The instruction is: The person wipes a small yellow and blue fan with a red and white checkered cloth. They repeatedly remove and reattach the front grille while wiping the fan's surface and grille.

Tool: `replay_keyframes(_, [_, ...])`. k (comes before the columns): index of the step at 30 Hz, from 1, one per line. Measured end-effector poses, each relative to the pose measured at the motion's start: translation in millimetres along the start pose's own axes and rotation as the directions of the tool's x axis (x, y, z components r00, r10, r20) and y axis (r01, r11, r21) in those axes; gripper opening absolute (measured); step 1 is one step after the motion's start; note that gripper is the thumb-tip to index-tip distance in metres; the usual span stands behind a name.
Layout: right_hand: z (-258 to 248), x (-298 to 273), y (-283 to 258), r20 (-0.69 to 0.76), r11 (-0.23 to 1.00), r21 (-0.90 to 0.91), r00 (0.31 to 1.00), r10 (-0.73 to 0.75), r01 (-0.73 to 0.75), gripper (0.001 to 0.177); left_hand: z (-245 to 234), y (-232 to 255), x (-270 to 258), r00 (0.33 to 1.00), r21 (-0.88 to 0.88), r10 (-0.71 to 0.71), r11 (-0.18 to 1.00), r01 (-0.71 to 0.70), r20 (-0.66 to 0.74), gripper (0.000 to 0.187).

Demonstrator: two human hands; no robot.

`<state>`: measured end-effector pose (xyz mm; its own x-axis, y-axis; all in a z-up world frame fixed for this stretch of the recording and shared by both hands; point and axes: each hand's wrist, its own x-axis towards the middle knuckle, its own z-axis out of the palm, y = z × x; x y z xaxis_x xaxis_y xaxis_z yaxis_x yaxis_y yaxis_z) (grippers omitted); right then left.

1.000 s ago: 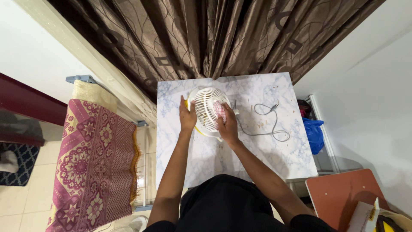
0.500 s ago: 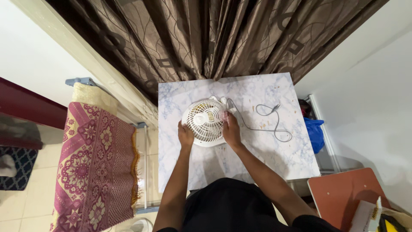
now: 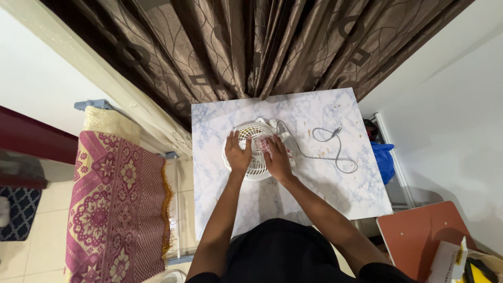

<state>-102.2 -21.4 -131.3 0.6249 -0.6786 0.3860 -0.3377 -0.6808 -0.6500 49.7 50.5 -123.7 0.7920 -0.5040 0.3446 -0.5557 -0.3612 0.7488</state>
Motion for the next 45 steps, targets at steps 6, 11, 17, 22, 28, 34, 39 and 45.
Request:
replay_keyframes(6, [11,7,8,0.018,0.997,-0.05,0.998,-0.063,0.064,0.051,1,-4,-4,0.998,-0.056,0.039,0.998,-0.042,-0.058,0.048])
replay_keyframes(11, [22,30,4,0.072,0.962,-0.18,0.978,-0.195,0.205,0.052,-4,-9,-5,0.994,-0.077,0.103,0.991,-0.105,-0.028,0.049])
replay_keyframes(17, [42,92,20,0.011,0.985,-0.151,0.997,-0.079,0.08,0.033,-8,-5,-5,0.992,-0.08,0.12,0.989,-0.122,-0.027,0.047])
replay_keyframes(22, [65,131,24,0.198,0.941,-0.235,0.936,0.292,-0.244,0.024,-6,-6,-8,0.994,-0.062,0.1,0.993,-0.102,-0.038,0.047])
replay_keyframes(28, [38,105,-4,0.123,0.968,0.073,0.961,-0.246,0.239,0.03,-3,-3,-10,0.993,-0.024,0.067,0.997,-0.07,-0.099,0.043])
replay_keyframes(34, [-13,33,-13,-0.031,0.958,0.007,0.958,-0.286,0.286,0.041,0,-1,-9,0.992,-0.046,0.091,0.994,-0.095,-0.088,0.043])
replay_keyframes(39, [-3,-23,-16,-0.31,0.991,0.099,0.949,-0.056,0.09,0.039,10,-3,-3,0.991,0.009,0.085,0.996,-0.084,-0.099,0.041])
replay_keyframes(45, [-1,-17,2,0.067,0.594,0.393,0.666,0.743,-0.702,0.049,12,-1,-10,0.996,0.011,0.062,0.998,-0.062,-0.069,0.048])
